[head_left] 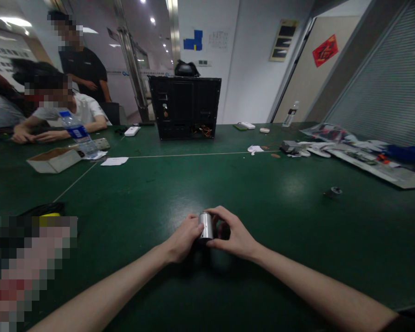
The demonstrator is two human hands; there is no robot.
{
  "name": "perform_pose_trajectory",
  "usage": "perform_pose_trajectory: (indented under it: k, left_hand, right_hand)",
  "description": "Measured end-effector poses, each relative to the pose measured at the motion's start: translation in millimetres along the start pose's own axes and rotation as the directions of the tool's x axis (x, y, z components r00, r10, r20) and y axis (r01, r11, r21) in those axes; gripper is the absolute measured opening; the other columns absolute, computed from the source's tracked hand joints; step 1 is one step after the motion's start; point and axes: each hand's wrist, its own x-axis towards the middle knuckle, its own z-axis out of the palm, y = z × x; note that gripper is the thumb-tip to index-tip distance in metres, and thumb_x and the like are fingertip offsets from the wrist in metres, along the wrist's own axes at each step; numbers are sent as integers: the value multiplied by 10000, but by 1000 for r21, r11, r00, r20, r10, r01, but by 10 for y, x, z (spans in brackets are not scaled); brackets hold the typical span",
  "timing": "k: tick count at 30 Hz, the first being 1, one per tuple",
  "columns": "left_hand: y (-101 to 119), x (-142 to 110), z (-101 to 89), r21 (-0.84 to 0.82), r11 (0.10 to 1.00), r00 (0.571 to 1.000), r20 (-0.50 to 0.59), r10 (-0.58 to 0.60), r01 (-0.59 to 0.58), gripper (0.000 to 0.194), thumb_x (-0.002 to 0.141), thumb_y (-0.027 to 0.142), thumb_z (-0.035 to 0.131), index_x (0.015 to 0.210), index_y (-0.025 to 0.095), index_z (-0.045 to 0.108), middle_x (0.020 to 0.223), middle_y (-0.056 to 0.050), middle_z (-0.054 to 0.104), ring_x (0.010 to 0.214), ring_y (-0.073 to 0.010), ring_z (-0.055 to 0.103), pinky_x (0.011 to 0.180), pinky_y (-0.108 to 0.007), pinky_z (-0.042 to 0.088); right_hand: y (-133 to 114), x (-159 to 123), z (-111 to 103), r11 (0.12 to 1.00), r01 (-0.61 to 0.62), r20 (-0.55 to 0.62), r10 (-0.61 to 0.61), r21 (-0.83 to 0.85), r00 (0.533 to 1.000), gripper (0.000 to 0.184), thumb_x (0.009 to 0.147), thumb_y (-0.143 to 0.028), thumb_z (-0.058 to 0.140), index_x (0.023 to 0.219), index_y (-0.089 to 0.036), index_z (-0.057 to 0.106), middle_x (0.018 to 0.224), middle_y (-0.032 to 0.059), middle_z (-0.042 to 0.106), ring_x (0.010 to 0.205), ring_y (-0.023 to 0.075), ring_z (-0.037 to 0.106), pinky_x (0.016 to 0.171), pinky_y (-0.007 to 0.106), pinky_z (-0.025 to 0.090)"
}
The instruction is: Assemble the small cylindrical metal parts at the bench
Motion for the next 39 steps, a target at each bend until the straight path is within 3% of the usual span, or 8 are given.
perform_pose_trajectory:
  k: [7,15,18,24,29,34,39]
  left_hand:
    - [47,-13,-33,0,1000,999,41,13,-13,530,951,347,104,968,172,604,1009,-66,603,960,-202,477,950,-338,335]
    - [-86,-22,22,102,995,1000,11,-4,3,376,950,263,220,946,176,586,984,-66,612,997,-207,468,975,-359,337]
    - [-171,-27,54,136,990,999,-27,41,-37,351,944,242,223,947,161,565,1002,-80,605,984,-207,475,974,-364,335]
    - [-123,22,45,113,994,999,-44,16,-11,536,943,470,182,784,148,580,823,-56,621,837,-203,525,877,-344,378]
    - [-73,40,37,125,992,999,-47,28,-22,594,874,631,274,709,139,564,726,-30,600,730,-180,528,864,-334,382]
    - [-15,20,12,112,993,999,-32,-39,42,516,910,530,288,775,143,602,816,-47,637,850,-207,542,904,-327,367]
    - [4,25,1,61,998,1000,-26,13,-12,476,940,413,208,896,157,606,934,-53,652,929,-211,537,932,-329,335]
  right_hand:
    - [29,-8,30,989,-65,44,60,131,997,628,669,-326,758,1211,-217,460,1121,66,537,934,185,555,659,261,505]
    - [-1,7,1,1000,-18,-32,18,14,999,581,691,-342,733,1183,-205,457,1118,70,535,924,185,553,662,264,503]
    - [-6,9,-10,999,-26,-46,24,-41,999,582,698,-343,725,1191,-206,447,1129,72,529,913,183,549,667,271,504]
    - [-14,0,22,989,20,-60,-29,-150,998,637,671,-340,745,1210,-207,432,1107,73,527,922,189,542,707,289,491]
    - [-24,-11,42,970,118,-30,-127,-211,991,668,653,-330,760,1217,-225,417,1081,63,507,897,181,535,726,297,475]
    - [-25,-13,47,964,136,-4,-141,-227,990,702,650,-333,767,1238,-233,397,1096,67,490,921,193,529,752,317,477]
    - [1,-11,73,984,92,11,-92,-154,996,727,654,-251,752,1278,-225,379,1154,80,488,927,185,532,728,294,491]
